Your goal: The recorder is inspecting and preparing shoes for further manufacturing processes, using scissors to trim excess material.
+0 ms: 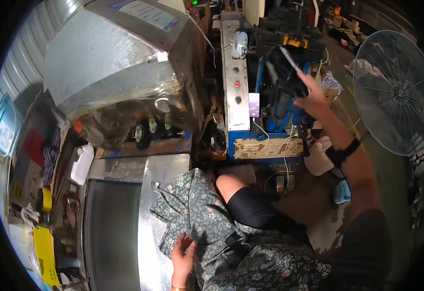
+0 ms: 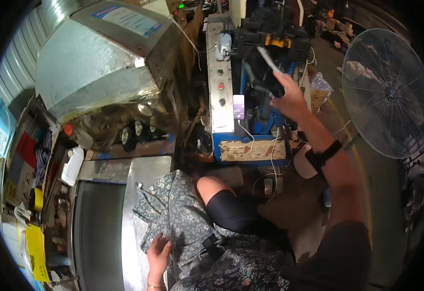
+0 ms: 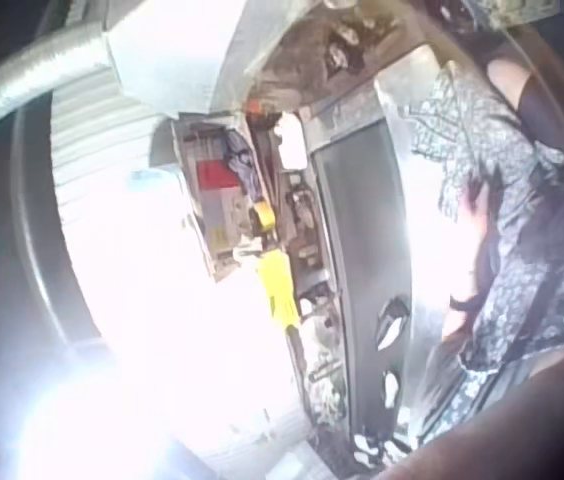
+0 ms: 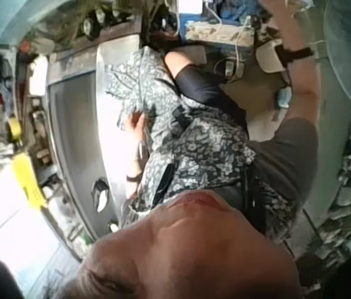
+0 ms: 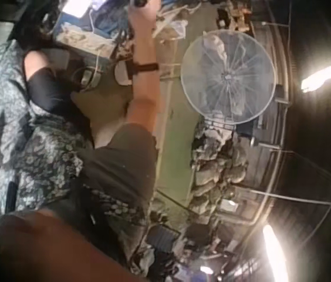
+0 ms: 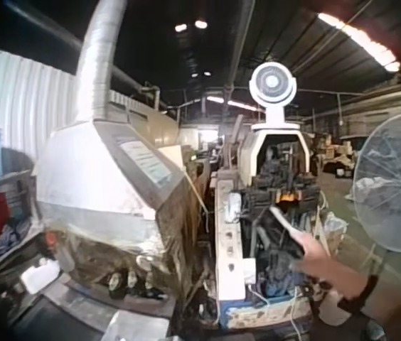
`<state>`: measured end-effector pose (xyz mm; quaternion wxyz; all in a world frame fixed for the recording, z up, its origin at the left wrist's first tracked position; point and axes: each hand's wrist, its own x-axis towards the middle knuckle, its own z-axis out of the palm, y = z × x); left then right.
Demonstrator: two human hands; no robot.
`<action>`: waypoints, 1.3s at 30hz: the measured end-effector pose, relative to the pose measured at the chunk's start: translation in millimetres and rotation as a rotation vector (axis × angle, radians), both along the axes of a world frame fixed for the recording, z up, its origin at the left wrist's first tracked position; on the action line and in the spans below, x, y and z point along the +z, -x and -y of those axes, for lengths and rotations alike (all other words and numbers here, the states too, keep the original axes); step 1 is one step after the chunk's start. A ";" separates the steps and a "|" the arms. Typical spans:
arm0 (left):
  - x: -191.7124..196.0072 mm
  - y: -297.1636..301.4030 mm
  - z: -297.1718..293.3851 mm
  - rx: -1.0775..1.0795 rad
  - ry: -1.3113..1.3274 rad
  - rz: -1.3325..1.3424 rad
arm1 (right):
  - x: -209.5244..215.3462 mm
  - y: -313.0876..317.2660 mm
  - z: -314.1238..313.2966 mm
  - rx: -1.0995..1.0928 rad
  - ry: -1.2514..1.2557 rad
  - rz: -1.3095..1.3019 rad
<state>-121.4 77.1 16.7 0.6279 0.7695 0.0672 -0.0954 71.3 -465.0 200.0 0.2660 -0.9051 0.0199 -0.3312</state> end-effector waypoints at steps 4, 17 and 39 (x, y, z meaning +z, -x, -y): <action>-15.8 5.3 -17.3 0.088 -0.076 -0.093 | 21.9 -27.3 76.9 -0.411 0.226 -0.129; 11.8 -16.0 34.4 -0.094 -0.219 0.117 | 61.7 -49.1 108.8 -0.334 0.473 -0.553; 25.1 -13.9 52.8 -0.071 -0.476 0.006 | 3.1 -74.1 91.2 -0.502 0.500 -0.324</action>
